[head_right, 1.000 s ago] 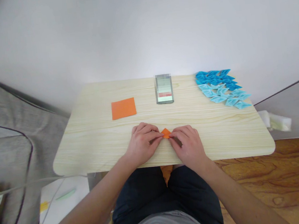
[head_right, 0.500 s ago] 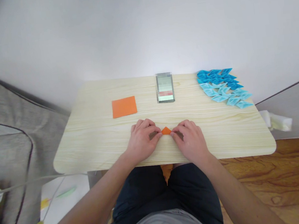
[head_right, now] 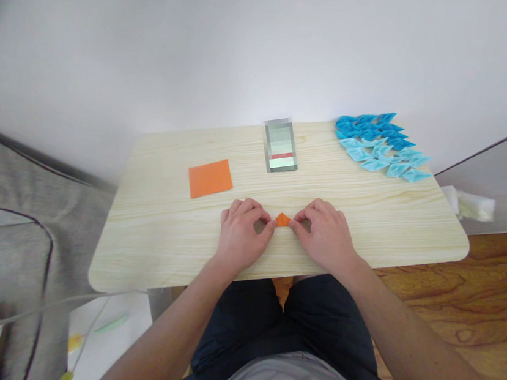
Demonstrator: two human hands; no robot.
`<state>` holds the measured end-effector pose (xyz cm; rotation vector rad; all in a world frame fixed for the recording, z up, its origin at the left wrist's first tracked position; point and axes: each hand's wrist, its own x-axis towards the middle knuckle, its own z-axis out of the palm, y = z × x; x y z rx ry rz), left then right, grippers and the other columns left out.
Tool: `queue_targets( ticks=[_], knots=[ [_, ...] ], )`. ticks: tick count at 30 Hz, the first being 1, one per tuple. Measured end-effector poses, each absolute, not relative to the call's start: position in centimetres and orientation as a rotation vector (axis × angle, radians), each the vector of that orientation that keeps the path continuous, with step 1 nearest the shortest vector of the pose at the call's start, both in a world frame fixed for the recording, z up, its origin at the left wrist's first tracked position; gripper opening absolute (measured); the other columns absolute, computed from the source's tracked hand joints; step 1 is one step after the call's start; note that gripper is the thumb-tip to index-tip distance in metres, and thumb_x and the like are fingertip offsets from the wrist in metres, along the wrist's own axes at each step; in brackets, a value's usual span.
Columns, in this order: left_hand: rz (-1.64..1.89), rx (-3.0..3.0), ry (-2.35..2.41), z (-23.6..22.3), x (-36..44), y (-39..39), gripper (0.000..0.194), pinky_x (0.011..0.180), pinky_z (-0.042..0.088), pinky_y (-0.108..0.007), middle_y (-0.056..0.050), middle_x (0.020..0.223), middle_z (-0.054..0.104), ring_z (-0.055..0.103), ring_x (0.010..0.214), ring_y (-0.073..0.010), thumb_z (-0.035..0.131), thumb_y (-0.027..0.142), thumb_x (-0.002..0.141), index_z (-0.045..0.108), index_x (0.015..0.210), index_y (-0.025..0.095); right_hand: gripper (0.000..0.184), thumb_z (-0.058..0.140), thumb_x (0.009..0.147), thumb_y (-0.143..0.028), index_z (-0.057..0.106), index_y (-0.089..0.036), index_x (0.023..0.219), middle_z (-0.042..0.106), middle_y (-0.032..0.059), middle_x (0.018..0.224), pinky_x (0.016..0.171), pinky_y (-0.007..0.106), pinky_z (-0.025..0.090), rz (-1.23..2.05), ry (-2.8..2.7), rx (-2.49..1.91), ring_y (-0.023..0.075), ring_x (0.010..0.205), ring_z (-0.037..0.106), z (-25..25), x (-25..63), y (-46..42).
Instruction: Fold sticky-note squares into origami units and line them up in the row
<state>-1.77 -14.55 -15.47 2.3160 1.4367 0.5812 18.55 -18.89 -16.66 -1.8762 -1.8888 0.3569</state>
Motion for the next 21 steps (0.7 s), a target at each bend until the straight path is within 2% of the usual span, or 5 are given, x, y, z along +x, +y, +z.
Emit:
queue_targets(
  ticks=[7,9,12,16,21],
  knots=[
    [0.583,2.337,1.436,-15.5,-1.8,-14.6,0.016,0.089,0.039,-0.045,-0.003,0.105,0.068,0.054,0.106,-0.0246,0.062,0.034,0.095,0.069,0.085,0.024,0.019,0.067,0.090,-0.044,0.073,-0.026,0.085,0.066,0.0055,0.093,0.076,0.040,0.042,0.300,-1.903,-1.948,0.0264,0.092,0.062,-16.3,18.1,-18.8],
    [0.579,2.349,1.394,-15.4,-1.8,-14.6,0.011,0.090,0.038,-0.045,-0.003,0.107,0.068,0.054,0.107,-0.0247,0.062,0.032,0.095,0.071,0.098,0.027,0.018,0.069,0.089,-0.043,0.073,-0.027,0.081,0.067,0.0052,0.091,0.075,0.040,0.042,0.318,-1.927,-1.968,0.0266,0.092,0.062,-16.1,18.1,-18.4],
    [0.553,2.388,1.273,-15.3,-1.8,-14.4,0.024,0.090,0.037,-0.043,-0.002,0.111,0.069,0.053,0.107,-0.0240,0.059,0.030,0.098,0.070,0.118,0.034,0.019,0.069,0.088,-0.043,0.074,-0.028,0.077,0.067,0.0046,0.088,0.074,0.040,0.041,0.348,-1.961,-1.983,0.0265,0.091,0.063,-15.9,18.4,-17.8],
    [0.520,2.440,1.239,-15.6,-1.8,-14.0,0.023,0.091,0.036,-0.044,-0.003,0.109,0.067,0.052,0.106,-0.0246,0.056,0.037,0.100,0.077,0.109,0.037,0.020,0.069,0.088,-0.044,0.073,-0.028,0.078,0.068,0.0043,0.088,0.074,0.039,0.041,0.387,-1.953,-1.953,0.0259,0.091,0.063,-16.1,18.9,-17.7],
    [0.516,2.467,1.224,-15.9,-2.2,-13.6,0.023,0.090,0.035,-0.044,-0.004,0.107,0.065,0.051,0.106,-0.0243,0.057,0.037,0.099,0.078,0.110,0.040,0.009,0.071,0.088,-0.037,0.075,-0.029,0.090,0.070,0.0022,0.093,0.080,0.038,0.043,0.474,-1.873,-1.853,0.0237,0.094,0.062,-16.6,19.3,-18.3]
  ],
)
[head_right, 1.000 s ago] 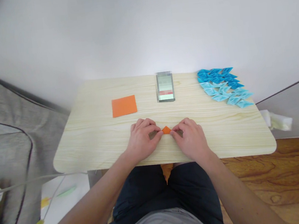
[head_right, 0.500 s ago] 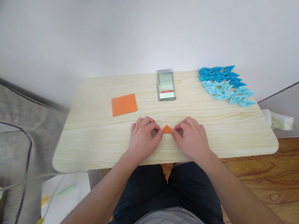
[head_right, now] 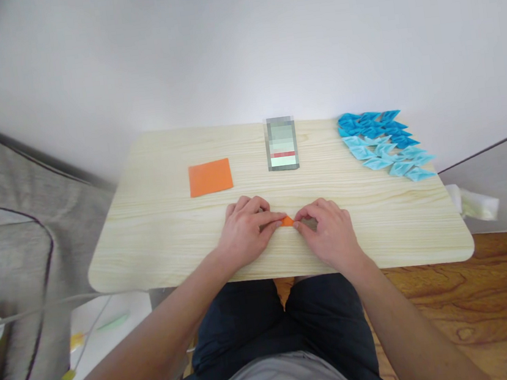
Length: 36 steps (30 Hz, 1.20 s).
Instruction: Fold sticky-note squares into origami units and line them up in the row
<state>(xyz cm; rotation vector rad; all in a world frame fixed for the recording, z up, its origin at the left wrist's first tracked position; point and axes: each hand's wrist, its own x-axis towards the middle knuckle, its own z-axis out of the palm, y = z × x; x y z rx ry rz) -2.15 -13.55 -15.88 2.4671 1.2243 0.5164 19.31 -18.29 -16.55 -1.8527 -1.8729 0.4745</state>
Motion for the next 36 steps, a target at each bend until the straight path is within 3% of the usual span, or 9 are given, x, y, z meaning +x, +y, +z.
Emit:
queue_targets(
  ticks=[6,11,17,23,29,36],
  knots=[
    [0.519,2.511,1.154,-16.0,-2.8,-13.2,0.025,0.086,0.034,-0.042,-0.003,0.105,0.064,0.051,0.103,-0.0235,0.056,0.036,0.100,0.076,0.116,0.041,0.014,0.068,0.090,-0.031,0.078,-0.034,0.099,0.070,0.0016,0.094,0.086,0.040,0.043,0.422,-1.856,-1.853,0.0232,0.094,0.061,-16.4,18.5,-19.0],
    [0.598,2.451,1.169,-16.1,-3.0,-13.2,0.023,0.088,0.035,-0.042,-0.002,0.103,0.067,0.052,0.103,-0.0227,0.056,0.037,0.100,0.078,0.109,0.037,0.016,0.066,0.090,-0.022,0.079,-0.030,0.094,0.072,0.0024,0.101,0.087,0.041,0.041,0.253,-1.886,-1.816,0.0241,0.098,0.059,-16.6,17.1,-20.1],
    [0.632,2.443,1.136,-16.1,-3.2,-13.3,0.018,0.091,0.035,-0.043,-0.002,0.104,0.069,0.054,0.103,-0.0231,0.067,0.041,0.093,0.079,0.103,0.031,0.009,0.073,0.089,-0.036,0.075,-0.027,0.088,0.074,0.0013,0.099,0.086,0.041,0.039,0.172,-1.838,-1.823,0.0248,0.098,0.058,-16.8,16.2,-20.1],
    [0.640,2.457,1.124,-16.2,-3.1,-13.3,0.021,0.090,0.035,-0.043,-0.003,0.101,0.070,0.054,0.102,-0.0227,0.059,0.035,0.099,0.080,0.100,0.030,0.013,0.070,0.093,-0.036,0.073,-0.025,0.087,0.073,0.0029,0.098,0.085,0.040,0.038,0.141,-1.828,-1.776,0.0239,0.097,0.058,-17.5,16.1,-20.1],
    [0.640,2.433,1.130,-15.9,-3.1,-13.4,0.016,0.092,0.036,-0.043,-0.002,0.103,0.069,0.054,0.104,-0.0233,0.070,0.038,0.091,0.078,0.101,0.028,0.016,0.070,0.093,-0.038,0.071,-0.025,0.085,0.072,0.0025,0.097,0.083,0.039,0.037,0.108,-1.806,-1.791,0.0235,0.096,0.058,-17.7,15.9,-20.0],
    [0.647,2.442,1.155,-16.2,-3.2,-13.3,0.014,0.090,0.036,-0.043,-0.001,0.099,0.070,0.055,0.102,-0.0224,0.064,0.033,0.095,0.078,0.095,0.028,0.015,0.069,0.093,-0.038,0.070,-0.025,0.086,0.071,0.0021,0.099,0.085,0.038,0.035,0.115,-1.801,-1.805,0.0228,0.098,0.057,-17.8,15.9,-20.1]
  ],
)
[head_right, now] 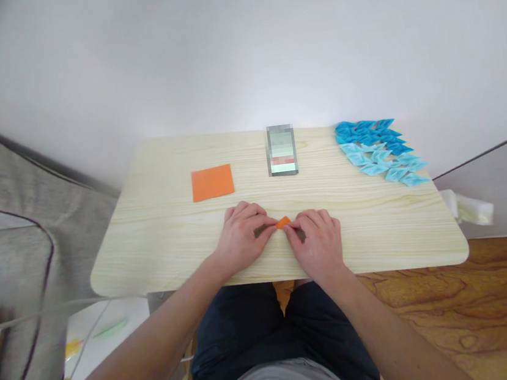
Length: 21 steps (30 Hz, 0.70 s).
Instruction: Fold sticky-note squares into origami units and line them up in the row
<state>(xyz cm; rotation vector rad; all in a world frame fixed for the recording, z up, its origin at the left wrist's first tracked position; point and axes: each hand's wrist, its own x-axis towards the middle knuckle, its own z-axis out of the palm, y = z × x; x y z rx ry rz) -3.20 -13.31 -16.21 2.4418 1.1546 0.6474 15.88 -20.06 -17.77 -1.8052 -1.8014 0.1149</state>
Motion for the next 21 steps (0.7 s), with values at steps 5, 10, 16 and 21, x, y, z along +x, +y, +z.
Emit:
queue_targets(
  ticks=[5,10,16,21],
  knots=[
    [0.642,2.440,1.159,-16.04,-3.04,-13.41,0.015,0.090,0.036,-0.043,-0.002,0.099,0.070,0.055,0.102,-0.0226,0.063,0.032,0.096,0.076,0.091,0.026,0.017,0.070,0.092,-0.040,0.068,-0.024,0.085,0.070,0.0021,0.097,0.082,0.037,0.033,0.106,-1.801,-1.837,0.0231,0.096,0.056,-17.69,15.70,-19.80],
    [0.628,2.427,1.220,-15.89,-2.75,-13.46,0.012,0.088,0.037,-0.042,-0.002,0.097,0.070,0.055,0.103,-0.0233,0.065,0.029,0.093,0.073,0.086,0.024,0.019,0.074,0.087,-0.038,0.064,-0.024,0.079,0.068,0.0005,0.088,0.080,0.037,0.032,0.139,-1.763,-1.883,0.0233,0.092,0.056,-17.51,15.48,-19.33],
    [0.645,2.433,1.208,-15.86,-2.61,-13.59,0.013,0.088,0.037,-0.043,-0.004,0.095,0.070,0.055,0.103,-0.0243,0.063,0.027,0.093,0.072,0.085,0.023,0.011,0.072,0.088,-0.037,0.071,-0.027,0.093,0.069,0.0012,0.092,0.083,0.038,0.032,0.169,-1.742,-1.822,0.0232,0.093,0.057,-17.79,15.68,-19.28],
    [0.698,2.451,1.175,-15.67,-2.78,-13.89,0.007,0.092,0.038,-0.044,-0.004,0.099,0.069,0.056,0.104,-0.0248,0.068,0.028,0.089,0.072,0.093,0.023,0.014,0.070,0.091,-0.040,0.074,-0.028,0.097,0.069,0.0025,0.093,0.081,0.038,0.034,0.149,-1.769,-1.770,0.0232,0.093,0.058,-18.13,15.75,-19.27]
  ],
)
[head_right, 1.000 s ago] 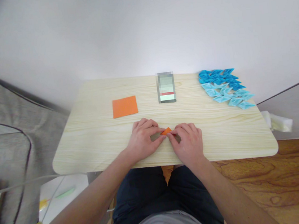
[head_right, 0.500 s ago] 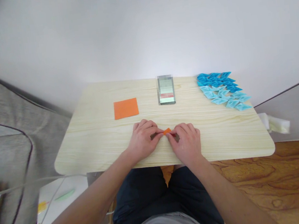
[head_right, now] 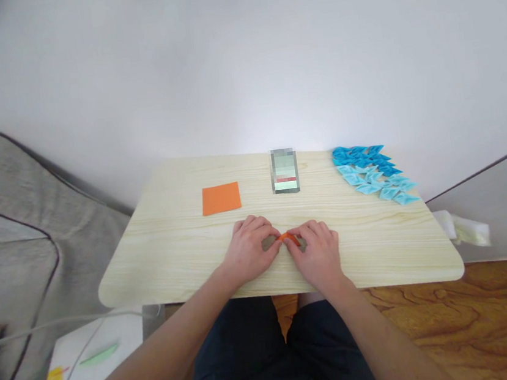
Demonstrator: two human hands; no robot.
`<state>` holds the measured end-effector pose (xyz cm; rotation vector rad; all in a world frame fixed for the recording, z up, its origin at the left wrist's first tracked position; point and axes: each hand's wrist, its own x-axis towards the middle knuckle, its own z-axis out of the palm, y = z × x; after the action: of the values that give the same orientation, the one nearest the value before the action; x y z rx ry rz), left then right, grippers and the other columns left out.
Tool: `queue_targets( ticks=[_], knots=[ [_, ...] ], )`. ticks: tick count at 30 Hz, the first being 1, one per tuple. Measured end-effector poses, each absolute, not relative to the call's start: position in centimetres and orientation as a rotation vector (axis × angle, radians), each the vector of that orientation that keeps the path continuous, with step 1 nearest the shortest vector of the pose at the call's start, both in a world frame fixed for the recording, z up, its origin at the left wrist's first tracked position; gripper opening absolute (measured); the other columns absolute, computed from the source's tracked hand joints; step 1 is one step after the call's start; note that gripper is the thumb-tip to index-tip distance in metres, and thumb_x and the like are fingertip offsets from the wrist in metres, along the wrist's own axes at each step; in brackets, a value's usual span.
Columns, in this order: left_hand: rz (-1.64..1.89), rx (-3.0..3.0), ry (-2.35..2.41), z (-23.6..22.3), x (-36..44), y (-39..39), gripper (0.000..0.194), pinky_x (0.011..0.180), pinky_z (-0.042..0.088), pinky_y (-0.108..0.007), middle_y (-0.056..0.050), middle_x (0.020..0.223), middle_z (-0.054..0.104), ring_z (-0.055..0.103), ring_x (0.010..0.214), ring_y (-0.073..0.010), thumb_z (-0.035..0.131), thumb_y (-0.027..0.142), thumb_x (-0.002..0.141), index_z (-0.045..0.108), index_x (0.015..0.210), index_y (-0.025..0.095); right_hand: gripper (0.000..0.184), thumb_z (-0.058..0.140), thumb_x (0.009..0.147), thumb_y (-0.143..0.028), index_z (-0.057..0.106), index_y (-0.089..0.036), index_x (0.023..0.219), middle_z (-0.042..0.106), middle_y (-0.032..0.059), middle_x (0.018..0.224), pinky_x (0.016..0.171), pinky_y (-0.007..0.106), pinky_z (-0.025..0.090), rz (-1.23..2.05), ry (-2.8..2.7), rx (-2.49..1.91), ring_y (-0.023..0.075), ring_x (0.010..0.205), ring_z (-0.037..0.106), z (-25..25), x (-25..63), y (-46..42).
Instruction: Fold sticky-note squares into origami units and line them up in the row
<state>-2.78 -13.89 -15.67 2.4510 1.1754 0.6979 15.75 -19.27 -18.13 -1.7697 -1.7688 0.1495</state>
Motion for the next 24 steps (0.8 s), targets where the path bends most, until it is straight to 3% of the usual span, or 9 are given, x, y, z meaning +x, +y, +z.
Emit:
queue_targets(
  ticks=[8,15,24],
  knots=[
    [0.731,2.506,1.134,-16.1,-3.0,-13.9,0.015,0.091,0.039,-0.042,-0.004,0.098,0.069,0.056,0.103,-0.0228,0.058,0.028,0.098,0.072,0.097,0.025,0.021,0.072,0.088,-0.037,0.072,-0.026,0.107,0.069,0.0051,0.103,0.089,0.042,0.042,0.156,-1.877,-1.658,0.0253,0.101,0.061,-18.5,16.4,-19.3],
    [0.763,2.486,1.169,-16.1,-2.7,-13.7,0.020,0.092,0.041,-0.040,-0.006,0.100,0.070,0.058,0.103,-0.0221,0.050,0.027,0.102,0.069,0.101,0.022,0.018,0.058,0.098,-0.030,0.071,-0.022,0.109,0.069,0.0082,0.099,0.086,0.040,0.048,0.098,-2.013,-1.508,0.0242,0.097,0.061,-18.4,16.6,-18.3],
    [1.077,2.068,1.138,-14.4,-0.3,-6.6,0.010,0.086,0.049,-0.036,-0.003,0.093,0.073,0.063,0.093,-0.0198,0.067,0.029,0.090,0.071,0.096,0.022,0.021,0.054,0.100,-0.031,0.075,-0.025,0.100,0.072,0.0049,0.095,0.078,0.035,0.051,0.372,-1.726,-1.342,0.0200,0.088,0.065,-14.8,17.4,-10.8]
  ],
)
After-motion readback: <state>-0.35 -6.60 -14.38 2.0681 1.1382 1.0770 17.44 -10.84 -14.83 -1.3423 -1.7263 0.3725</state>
